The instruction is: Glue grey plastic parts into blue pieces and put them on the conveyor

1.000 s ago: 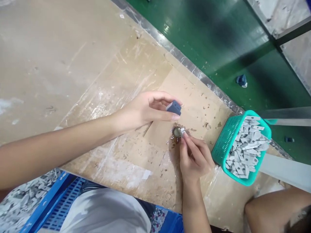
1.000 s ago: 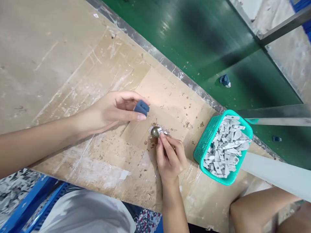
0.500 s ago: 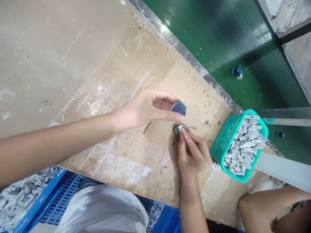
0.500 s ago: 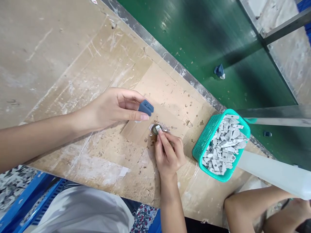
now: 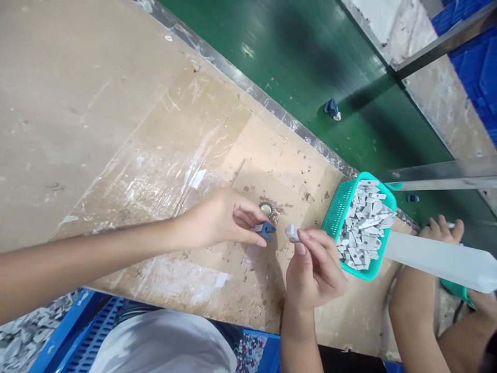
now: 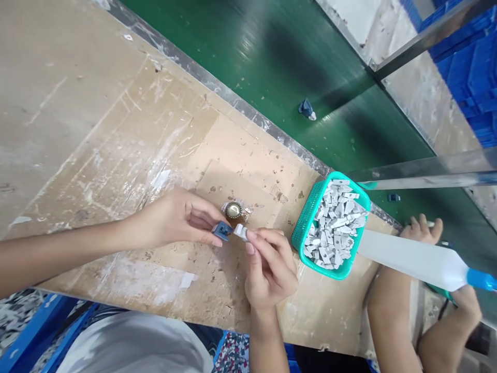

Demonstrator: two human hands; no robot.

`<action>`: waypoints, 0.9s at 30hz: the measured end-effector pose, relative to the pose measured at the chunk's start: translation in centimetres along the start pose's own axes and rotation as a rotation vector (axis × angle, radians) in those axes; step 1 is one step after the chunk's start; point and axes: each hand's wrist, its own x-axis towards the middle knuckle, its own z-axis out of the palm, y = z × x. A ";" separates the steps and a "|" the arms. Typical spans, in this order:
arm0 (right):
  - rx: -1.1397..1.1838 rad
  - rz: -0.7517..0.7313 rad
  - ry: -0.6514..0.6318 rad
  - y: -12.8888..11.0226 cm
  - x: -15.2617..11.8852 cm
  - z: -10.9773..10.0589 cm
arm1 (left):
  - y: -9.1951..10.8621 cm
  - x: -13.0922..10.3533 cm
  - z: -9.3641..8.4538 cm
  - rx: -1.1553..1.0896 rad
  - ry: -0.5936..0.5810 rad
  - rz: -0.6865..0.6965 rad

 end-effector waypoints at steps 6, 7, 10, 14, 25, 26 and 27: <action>0.068 0.032 -0.099 -0.6 -0.3 -0.2 | -0.1 -0.2 0.4 -0.063 -0.046 0.018; 0.064 0.039 -0.118 -0.7 -0.3 -0.3 | 0.0 -0.3 0.5 -0.071 -0.046 0.021; 0.047 0.059 -0.186 -0.8 -0.2 -0.7 | 0.1 -0.4 0.6 -0.081 -0.045 0.037; 0.070 0.050 -0.261 -1.0 0.1 -1.0 | 0.3 -0.6 0.7 -0.041 -0.040 0.067; 0.085 0.181 -0.642 -2.2 2.9 -2.6 | 0.8 -0.5 -0.1 -0.133 -0.010 -0.118; 0.105 0.201 -0.687 -2.3 3.8 -2.7 | 0.8 -0.5 -0.1 -0.196 -0.035 -0.150; 0.145 0.227 -0.722 -2.4 4.6 -2.6 | 0.9 -0.6 0.0 -0.267 -0.072 -0.180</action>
